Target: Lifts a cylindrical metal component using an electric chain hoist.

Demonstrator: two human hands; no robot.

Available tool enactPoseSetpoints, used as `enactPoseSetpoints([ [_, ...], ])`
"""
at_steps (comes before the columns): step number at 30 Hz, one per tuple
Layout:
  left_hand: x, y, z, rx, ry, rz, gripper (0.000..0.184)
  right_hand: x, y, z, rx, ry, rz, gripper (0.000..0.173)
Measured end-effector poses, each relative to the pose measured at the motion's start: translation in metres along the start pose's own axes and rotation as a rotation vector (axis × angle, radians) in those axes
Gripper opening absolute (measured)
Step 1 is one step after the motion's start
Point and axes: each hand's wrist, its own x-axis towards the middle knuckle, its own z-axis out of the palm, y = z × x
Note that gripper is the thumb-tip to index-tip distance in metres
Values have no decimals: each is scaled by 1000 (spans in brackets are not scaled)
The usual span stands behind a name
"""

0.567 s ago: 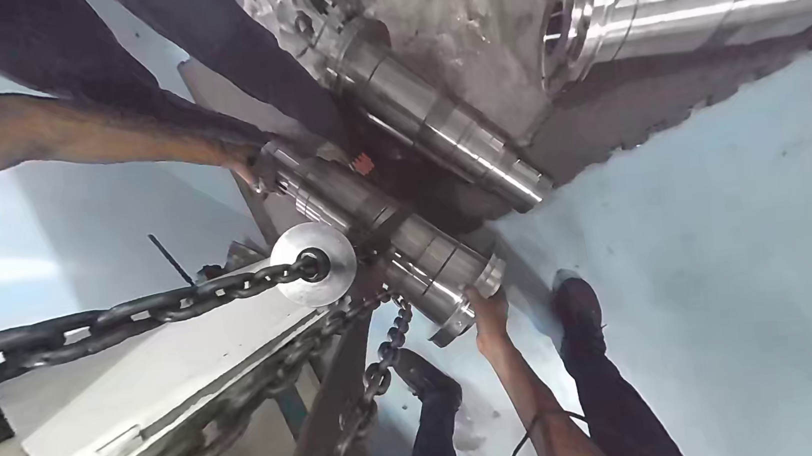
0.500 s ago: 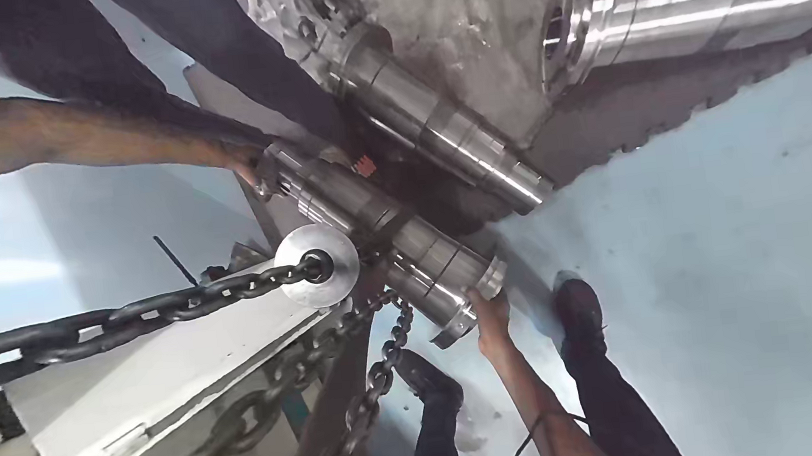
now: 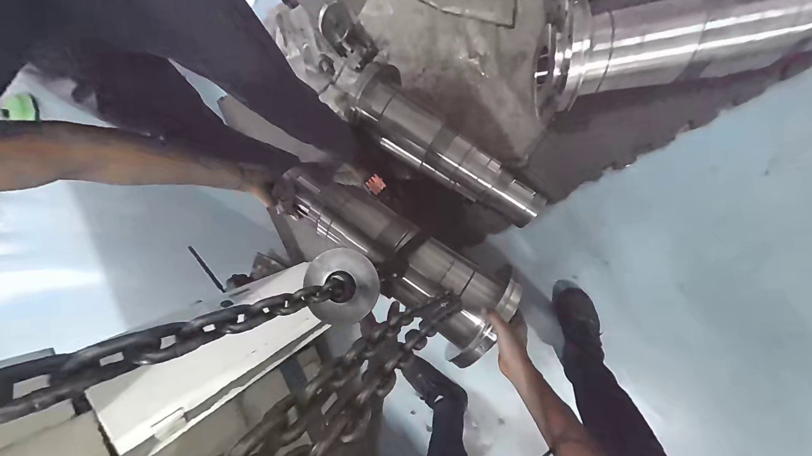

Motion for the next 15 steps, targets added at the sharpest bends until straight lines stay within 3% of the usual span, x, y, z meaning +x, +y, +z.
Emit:
enactPoseSetpoints([
  [2, -16, -19, 27, -59, 97, 126, 45, -4, -1, -9, 3, 8, -13, 83],
  [5, -62, -13, 55, -371, 69, 219, 76, -13, -10, -18, 26, 6, -28, 82],
  [7, -93, 11, 61, -455, 51, 259, 102, -18, -16, -23, 35, 6, -16, 82],
  [9, -106, 40, 66, -556, 138, 260, 116, -24, -22, -28, 30, 8, -10, 83],
  [11, -102, 72, 73, -653, 241, 272, 112, -28, -29, -32, 25, -1, -3, 84],
  [15, -85, 140, 82, -679, 343, 285, 62, -39, -47, -38, 6, -8, 21, 87],
])
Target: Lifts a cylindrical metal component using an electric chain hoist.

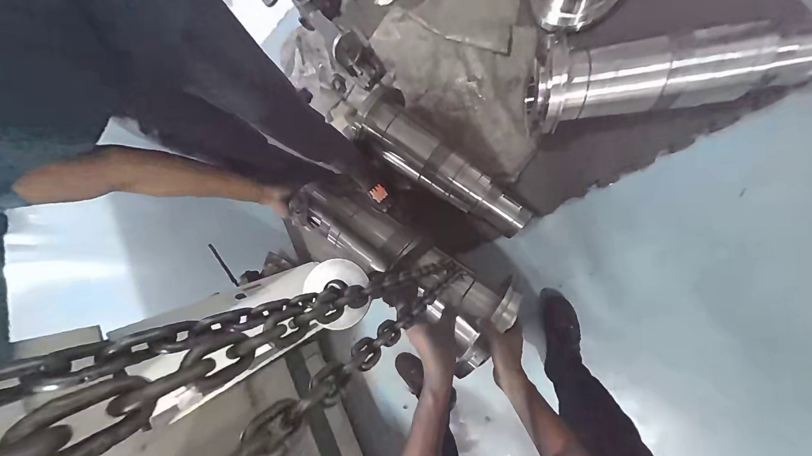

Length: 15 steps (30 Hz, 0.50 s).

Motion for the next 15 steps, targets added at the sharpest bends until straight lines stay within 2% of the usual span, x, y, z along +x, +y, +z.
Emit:
enactPoseSetpoints([
  [2, 9, 15, 17, -79, -5, -4, 56, -4, -7, -3, -13, -1, 18, 90],
  [4, 15, 25, 30, -123, -26, -15, 58, -5, -15, -6, -41, -16, 26, 92],
  [9, 18, 39, 47, -231, 6, -90, 43, -4, -28, -7, -127, -26, 21, 95],
  [12, -14, 60, 27, -269, 97, -211, 13, -6, -39, -3, -131, -39, 10, 97],
  [14, -46, 78, -6, -247, 150, -120, 28, -9, -45, -1, -122, -56, 12, 97],
  [15, -56, 88, -23, -402, 194, -112, 37, -7, -48, 1, -121, -63, 8, 96],
])
